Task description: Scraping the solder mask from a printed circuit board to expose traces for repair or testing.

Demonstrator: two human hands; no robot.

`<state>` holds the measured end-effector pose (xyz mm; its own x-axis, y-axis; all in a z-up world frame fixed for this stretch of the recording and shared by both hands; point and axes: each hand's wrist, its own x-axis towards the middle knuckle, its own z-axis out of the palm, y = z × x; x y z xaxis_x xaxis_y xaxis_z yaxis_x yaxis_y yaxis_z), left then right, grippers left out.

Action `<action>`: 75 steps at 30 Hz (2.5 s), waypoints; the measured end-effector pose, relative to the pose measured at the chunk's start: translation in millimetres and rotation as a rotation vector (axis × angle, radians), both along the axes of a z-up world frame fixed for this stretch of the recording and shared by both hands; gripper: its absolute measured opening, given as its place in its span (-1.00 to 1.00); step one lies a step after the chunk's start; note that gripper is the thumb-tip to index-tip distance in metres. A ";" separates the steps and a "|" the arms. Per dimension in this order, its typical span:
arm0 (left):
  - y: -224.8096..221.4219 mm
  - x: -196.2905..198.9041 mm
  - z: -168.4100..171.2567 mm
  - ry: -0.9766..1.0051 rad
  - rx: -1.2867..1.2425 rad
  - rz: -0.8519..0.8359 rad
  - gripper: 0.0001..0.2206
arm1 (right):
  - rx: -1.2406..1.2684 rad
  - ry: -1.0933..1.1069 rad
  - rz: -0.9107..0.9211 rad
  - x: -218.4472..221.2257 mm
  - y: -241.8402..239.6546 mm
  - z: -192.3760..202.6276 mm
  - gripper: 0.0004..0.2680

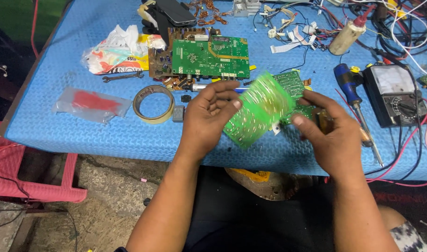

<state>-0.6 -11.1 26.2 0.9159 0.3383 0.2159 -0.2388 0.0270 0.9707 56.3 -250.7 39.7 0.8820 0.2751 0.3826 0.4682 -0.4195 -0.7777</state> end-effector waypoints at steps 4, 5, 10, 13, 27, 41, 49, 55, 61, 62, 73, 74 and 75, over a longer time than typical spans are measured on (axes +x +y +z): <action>-1.3 -4.4 11.8 -0.005 0.160 -0.083 -0.74 | 0.136 0.454 0.168 -7.9 12.2 2.3 -0.80; -0.8 -2.9 4.9 -0.006 0.159 -0.082 -0.74 | 0.135 0.454 0.169 -7.4 10.5 -14.7 -0.80; 2.6 -12.9 4.9 -0.085 -0.052 -0.119 -0.16 | 0.579 0.631 -0.035 -21.3 24.4 -29.4 -0.88; 0.9 -25.8 19.0 0.002 -0.006 -0.236 -0.14 | 0.399 0.625 -0.057 -22.1 24.8 -25.5 -0.86; 21.4 3.8 -13.8 0.159 0.088 -0.094 -0.50 | 0.553 0.263 -0.132 -3.9 -7.8 -15.2 -0.59; 9.3 34.2 -57.0 0.117 0.061 -0.110 -0.47 | 0.184 0.158 0.078 -8.5 1.7 -36.5 -0.91; 7.5 35.1 -47.8 0.113 0.200 -0.146 -0.44 | 0.161 -0.100 0.261 -1.5 20.9 -25.5 -0.88; 2.1 36.3 -40.0 0.105 0.199 -0.164 -0.44 | 0.165 -0.049 0.270 2.3 22.6 -17.7 -0.91; 11.2 42.5 -57.5 0.089 0.194 -0.168 -0.38 | 0.115 0.044 0.166 3.6 18.1 -34.7 -0.88; 11.2 42.0 -58.2 0.093 0.193 -0.167 -0.38 | 0.114 0.047 0.168 3.4 15.8 -39.2 -0.88; 10.2 40.7 -59.2 0.045 0.124 -0.118 -0.48 | 0.054 -0.129 0.111 -1.2 17.0 -46.8 -0.89; 9.6 39.5 -57.6 0.047 0.123 -0.115 -0.48 | 0.053 -0.127 0.114 -3.4 18.5 -44.2 -0.89; 9.0 38.4 -56.0 0.043 0.124 -0.112 -0.49 | 0.071 -0.118 0.140 -5.5 20.1 -41.6 -0.89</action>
<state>37.8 -2.1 -29.8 0.9556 0.2071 0.2097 -0.1993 -0.0700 0.9774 50.7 -230.7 -1.9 0.7850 0.3609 0.5035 0.6077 -0.2902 -0.7393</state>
